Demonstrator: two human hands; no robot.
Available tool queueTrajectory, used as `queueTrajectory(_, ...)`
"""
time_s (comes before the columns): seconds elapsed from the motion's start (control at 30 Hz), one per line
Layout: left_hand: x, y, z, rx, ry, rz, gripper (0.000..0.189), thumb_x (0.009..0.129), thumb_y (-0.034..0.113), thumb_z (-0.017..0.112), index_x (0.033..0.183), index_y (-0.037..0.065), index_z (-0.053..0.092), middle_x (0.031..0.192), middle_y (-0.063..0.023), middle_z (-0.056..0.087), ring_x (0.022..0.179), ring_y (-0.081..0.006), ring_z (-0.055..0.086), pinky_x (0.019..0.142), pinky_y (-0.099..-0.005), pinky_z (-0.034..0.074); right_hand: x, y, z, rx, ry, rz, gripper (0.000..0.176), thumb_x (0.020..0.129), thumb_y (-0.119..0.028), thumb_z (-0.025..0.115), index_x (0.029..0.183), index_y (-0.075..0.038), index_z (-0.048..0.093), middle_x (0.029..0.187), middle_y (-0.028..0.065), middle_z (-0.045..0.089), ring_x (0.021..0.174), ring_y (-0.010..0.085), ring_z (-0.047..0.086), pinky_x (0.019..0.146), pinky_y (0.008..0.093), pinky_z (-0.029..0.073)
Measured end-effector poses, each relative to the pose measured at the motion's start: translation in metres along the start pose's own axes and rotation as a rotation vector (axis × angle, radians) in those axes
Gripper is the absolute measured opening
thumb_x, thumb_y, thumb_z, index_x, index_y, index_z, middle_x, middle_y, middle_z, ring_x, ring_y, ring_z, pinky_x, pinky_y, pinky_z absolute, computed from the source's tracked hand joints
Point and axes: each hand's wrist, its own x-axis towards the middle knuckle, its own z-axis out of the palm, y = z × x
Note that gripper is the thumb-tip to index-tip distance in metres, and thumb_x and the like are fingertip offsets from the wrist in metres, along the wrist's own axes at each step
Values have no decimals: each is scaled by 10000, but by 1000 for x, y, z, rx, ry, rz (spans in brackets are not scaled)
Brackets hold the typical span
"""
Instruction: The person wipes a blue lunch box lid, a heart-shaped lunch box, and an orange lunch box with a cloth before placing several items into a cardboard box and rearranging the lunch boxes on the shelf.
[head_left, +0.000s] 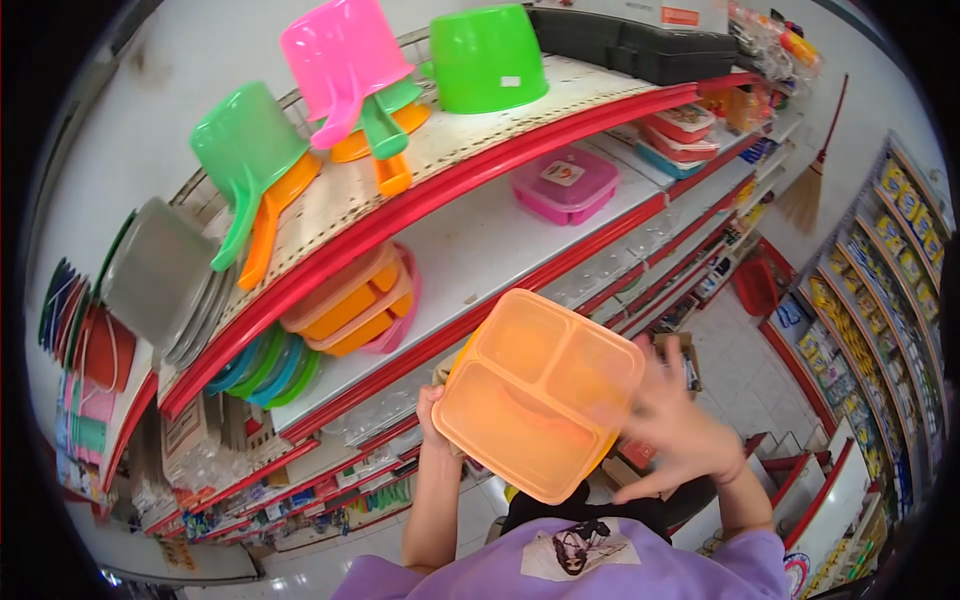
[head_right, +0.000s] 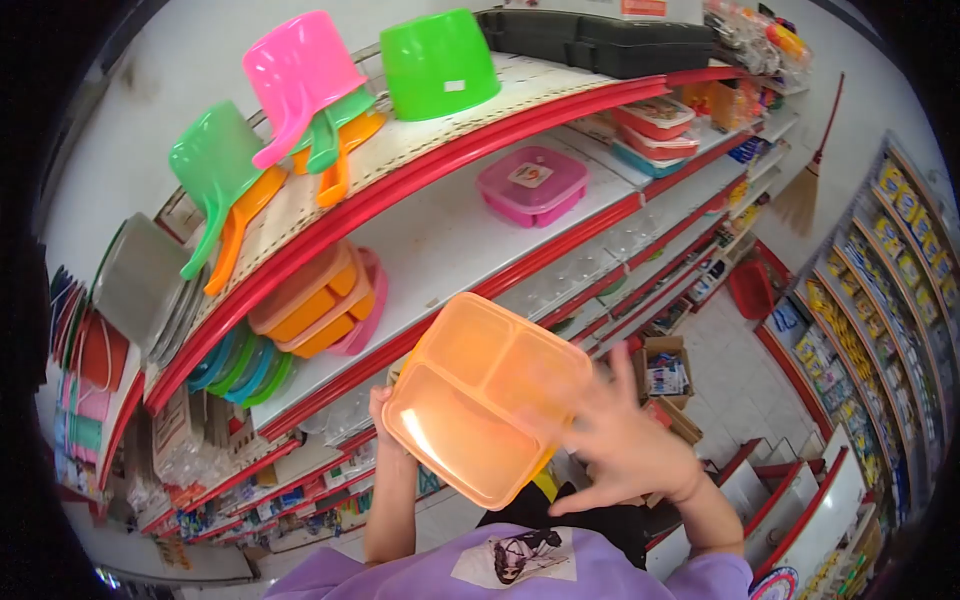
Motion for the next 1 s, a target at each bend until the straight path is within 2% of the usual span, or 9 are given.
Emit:
queueTrajectory(0.13, -14, -12, -4, -91, -21, 163, 619, 741, 349, 453, 1230, -31, 446, 1155, -196, 558, 1004, -315, 579, 867, -413, 481, -8, 6, 61, 1215, 663, 380, 1294, 555, -634, 731, 1435, -143, -80, 1471, 181, 114, 1350, 345, 153, 1058, 477, 167)
queueTrajectory(0.17, -16, -17, -2, -61, -2, 191, 625, 737, 352, 458, 1233, -27, 445, 1155, -189, 560, 1009, -313, 577, 872, -411, 478, -9, 3, 80, 1446, 559, 390, 1307, 575, -607, 738, 1415, -167, -162, 1470, 134, 123, 1328, 313, 223, 1035, 452, 239)
queueTrajectory(0.23, -18, -29, 19, 73, 79, 220, 680, 665, 335, 530, 1234, -26, 444, 1188, -178, 539, 1040, -296, 562, 881, -383, 480, -9, -11, 101, 1940, 537, 391, 1191, 636, -483, 743, 1434, -204, -96, 1439, 81, 225, 1289, 234, 312, 993, 402, 325)
queueTrajectory(0.27, -19, -38, 20, 225, 197, 255, 688, 656, 331, 558, 1232, -29, 450, 1202, -165, 531, 1060, -277, 551, 900, -363, 463, -15, -7, 126, 2058, 648, 433, 937, 712, -324, 699, 1428, -133, 126, 1367, 96, 352, 1235, 224, 387, 960, 380, 377)
queueTrajectory(0.43, -13, -45, 47, 748, 186, 378, 577, 773, 299, 539, 1249, -8, 432, 1212, -159, 517, 1056, -262, 548, 888, -365, 463, -24, 2, 122, 1888, 826, 805, 496, 742, -54, 533, 1220, 10, 419, 1148, 108, 536, 1080, 222, 519, 903, 348, 437)
queueTrajectory(0.67, -15, -37, 50, 463, 510, 315, 424, 834, 214, 491, 1231, 67, 455, 1056, -111, 554, 917, -212, 566, 783, -346, 501, -50, 32, 110, 1630, 801, 729, 578, 705, -43, 501, 1265, -13, 362, 1164, 103, 500, 1087, 215, 488, 910, 327, 412)
queueTrajectory(0.73, -24, -62, 45, 861, 478, 419, 422, 823, 165, 502, 1228, 57, 451, 1098, -114, 547, 928, -194, 557, 789, -336, 492, -32, 41, 103, 1517, 903, 653, 628, 697, -43, 503, 1291, -45, 301, 1196, 98, 452, 1119, 210, 447, 922, 319, 394)
queueTrajectory(0.83, -57, -126, 37, 1343, 319, 644, 416, 714, 58, 623, 1121, 33, 545, 1126, -149, 532, 1023, -286, 520, 888, -364, 411, -4, 73, 89, 1426, 904, 585, 689, 697, -48, 506, 1316, -97, 207, 1248, 91, 367, 1171, 210, 376, 949, 312, 360)
queueTrajectory(1.0, -102, -157, 49, 1442, -200, 326, 599, 619, 93, 747, 1186, 113, 555, 1088, -155, 459, 1019, -309, 507, 854, -350, 432, 55, 106, 71, 1311, 847, 497, 641, 738, -50, 507, 1317, -83, 233, 1239, 97, 391, 1147, 203, 404, 940, 310, 369)
